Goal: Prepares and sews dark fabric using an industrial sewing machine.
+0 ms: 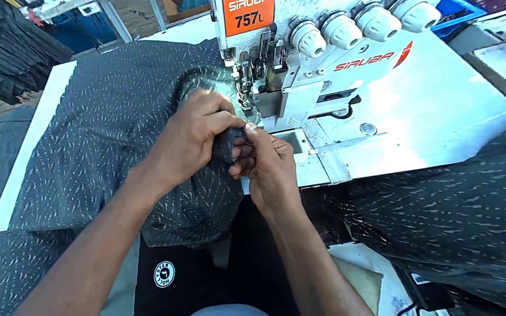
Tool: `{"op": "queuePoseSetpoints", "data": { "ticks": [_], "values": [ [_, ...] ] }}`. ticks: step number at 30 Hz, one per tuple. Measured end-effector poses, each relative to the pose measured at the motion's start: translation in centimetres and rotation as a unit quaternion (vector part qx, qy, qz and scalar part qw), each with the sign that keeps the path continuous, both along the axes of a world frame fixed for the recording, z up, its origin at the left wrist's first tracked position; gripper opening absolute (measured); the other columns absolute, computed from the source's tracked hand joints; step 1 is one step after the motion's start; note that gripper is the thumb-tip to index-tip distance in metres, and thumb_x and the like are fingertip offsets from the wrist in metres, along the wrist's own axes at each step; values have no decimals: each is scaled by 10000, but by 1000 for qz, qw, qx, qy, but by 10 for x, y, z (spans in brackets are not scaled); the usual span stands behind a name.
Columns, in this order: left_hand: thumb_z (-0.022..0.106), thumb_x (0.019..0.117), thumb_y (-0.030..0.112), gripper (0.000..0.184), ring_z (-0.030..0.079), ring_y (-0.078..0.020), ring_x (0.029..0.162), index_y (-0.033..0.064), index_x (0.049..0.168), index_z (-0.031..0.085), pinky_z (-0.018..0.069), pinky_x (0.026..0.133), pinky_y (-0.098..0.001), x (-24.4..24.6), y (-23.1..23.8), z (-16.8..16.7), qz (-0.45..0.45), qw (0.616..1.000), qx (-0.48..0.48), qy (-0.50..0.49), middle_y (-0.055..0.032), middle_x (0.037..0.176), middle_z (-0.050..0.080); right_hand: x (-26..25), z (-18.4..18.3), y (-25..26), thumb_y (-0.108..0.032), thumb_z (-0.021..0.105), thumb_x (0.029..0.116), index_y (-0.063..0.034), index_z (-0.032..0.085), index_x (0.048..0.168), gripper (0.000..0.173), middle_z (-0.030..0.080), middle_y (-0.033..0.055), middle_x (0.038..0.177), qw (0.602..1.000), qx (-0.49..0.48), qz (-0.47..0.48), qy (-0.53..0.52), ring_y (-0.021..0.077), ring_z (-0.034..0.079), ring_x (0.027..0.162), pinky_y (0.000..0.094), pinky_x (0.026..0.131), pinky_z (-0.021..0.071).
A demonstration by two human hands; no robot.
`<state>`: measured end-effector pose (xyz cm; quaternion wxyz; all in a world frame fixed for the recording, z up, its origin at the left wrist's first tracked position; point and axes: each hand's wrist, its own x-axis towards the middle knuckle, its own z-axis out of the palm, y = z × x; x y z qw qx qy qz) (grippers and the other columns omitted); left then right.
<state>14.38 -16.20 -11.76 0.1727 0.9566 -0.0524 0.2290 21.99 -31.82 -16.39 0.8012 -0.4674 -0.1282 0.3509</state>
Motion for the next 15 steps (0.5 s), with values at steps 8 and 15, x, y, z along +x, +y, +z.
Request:
{"op": "queuePoseSetpoints", "data": {
  "ticks": [8,15],
  "values": [
    [401,995,-33,445,581,-201,1203,133,1107,798,372,1158,-431,2,27,-4,-42,997,-58,16,-42,1143,711,1,5,6,-256,488,1098,-30,668,785,426,645,33,594,999,-39,-17,13,68,597,447,209,407,512],
    [404,998,31,431,549,-237,1271,141,1183,778,387,1132,-426,16,57,-4,-50,999,-14,17,-45,1265,693,-9,1,-10,-373,502,1088,-71,680,798,455,642,13,606,990,-91,-15,-104,81,579,440,234,398,505]
  ]
}}
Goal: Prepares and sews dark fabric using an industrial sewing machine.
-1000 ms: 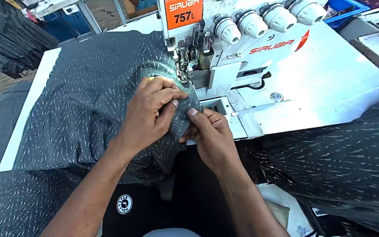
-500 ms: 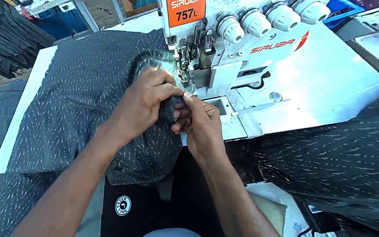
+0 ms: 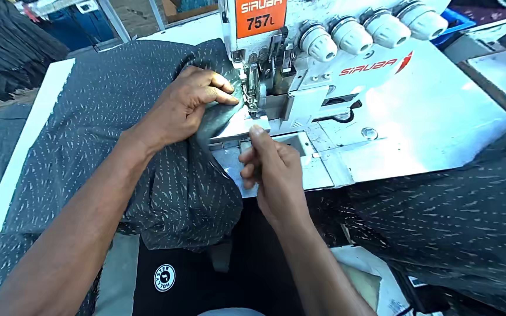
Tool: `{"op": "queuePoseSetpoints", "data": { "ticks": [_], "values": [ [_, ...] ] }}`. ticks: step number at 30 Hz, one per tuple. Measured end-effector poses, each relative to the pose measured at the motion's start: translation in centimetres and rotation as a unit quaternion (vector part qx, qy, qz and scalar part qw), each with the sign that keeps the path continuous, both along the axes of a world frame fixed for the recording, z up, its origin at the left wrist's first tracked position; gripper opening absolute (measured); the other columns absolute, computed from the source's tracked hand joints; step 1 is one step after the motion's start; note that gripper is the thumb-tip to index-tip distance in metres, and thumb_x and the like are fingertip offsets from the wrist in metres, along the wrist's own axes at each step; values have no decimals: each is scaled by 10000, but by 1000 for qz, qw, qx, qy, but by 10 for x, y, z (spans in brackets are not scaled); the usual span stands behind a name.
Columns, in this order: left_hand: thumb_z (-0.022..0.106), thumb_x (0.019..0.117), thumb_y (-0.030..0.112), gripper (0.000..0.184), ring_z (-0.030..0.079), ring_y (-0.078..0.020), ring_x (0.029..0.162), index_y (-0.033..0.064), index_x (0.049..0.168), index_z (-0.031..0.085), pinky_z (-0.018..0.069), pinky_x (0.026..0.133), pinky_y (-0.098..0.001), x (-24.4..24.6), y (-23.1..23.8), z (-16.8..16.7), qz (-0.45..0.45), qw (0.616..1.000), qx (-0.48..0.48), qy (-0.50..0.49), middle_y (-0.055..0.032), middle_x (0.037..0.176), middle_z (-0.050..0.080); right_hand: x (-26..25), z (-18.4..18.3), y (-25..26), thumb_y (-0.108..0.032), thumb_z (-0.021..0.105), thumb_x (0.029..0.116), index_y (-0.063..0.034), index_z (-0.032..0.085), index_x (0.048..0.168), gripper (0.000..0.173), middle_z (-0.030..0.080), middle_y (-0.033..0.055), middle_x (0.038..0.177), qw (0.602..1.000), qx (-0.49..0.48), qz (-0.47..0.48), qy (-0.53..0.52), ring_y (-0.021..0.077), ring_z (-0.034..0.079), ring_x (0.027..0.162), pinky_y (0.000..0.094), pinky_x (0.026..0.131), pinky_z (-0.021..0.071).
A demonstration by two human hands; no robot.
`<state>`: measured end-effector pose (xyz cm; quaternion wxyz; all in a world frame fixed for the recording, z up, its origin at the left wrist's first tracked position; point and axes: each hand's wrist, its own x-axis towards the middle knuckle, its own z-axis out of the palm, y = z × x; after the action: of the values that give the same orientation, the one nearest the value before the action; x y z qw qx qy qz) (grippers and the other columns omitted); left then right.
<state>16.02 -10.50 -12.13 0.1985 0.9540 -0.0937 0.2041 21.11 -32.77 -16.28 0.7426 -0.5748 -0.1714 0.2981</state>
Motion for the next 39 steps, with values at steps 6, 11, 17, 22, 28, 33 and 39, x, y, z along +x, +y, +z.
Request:
{"op": "queuePoseSetpoints", "data": {
  "ticks": [6,11,17,22,28,33,39],
  "values": [
    [503,1029,69,305,633,-198,1064,55,1214,745,484,914,-333,-45,-62,0,66,997,39,-6,-59,1357,673,16,-11,-12,-173,618,983,-93,580,1414,440,668,-18,691,856,-135,-48,-497,104,557,475,311,406,456],
    [496,1005,45,316,635,-148,1211,44,1229,719,534,1030,-310,-58,-101,-1,115,990,-83,22,-68,1336,666,27,-9,-8,-136,566,1005,-175,717,1286,322,682,25,720,807,-155,-48,-567,170,587,525,392,459,472],
    [494,999,-18,486,521,-207,1383,-78,1481,476,457,1114,-302,-3,-125,-4,15,970,-239,38,-210,1554,462,71,-12,1,-58,522,1025,-51,711,1163,234,687,37,818,857,-94,-175,-475,39,537,574,217,530,450],
    [476,1008,17,546,480,-186,1418,-46,1546,401,447,1133,-311,-8,-124,5,-20,958,-273,87,-169,1631,366,58,-12,-7,-62,492,1049,-25,672,1260,280,704,43,992,897,-32,-161,-411,34,594,706,196,618,501],
    [537,953,-32,502,633,-83,910,-7,1455,528,566,763,-241,-27,-118,15,-19,979,-195,62,-117,1426,570,4,-12,-43,-190,578,1039,-81,590,1353,332,695,-24,1088,961,48,-66,-263,66,682,873,225,741,600],
    [640,921,162,168,692,-164,878,110,1034,753,590,752,-441,-36,-66,37,-32,984,16,172,-25,940,708,-5,11,-72,-113,669,971,-141,716,1174,210,719,-59,959,947,126,-37,-292,38,669,772,198,675,588],
    [595,983,105,148,593,26,681,25,1020,714,527,606,-171,-81,-35,107,16,991,-124,37,44,859,684,-17,14,-3,-395,823,818,-62,555,1338,673,708,-2,1079,931,-3,136,-338,75,697,961,334,853,622]
  ]
}}
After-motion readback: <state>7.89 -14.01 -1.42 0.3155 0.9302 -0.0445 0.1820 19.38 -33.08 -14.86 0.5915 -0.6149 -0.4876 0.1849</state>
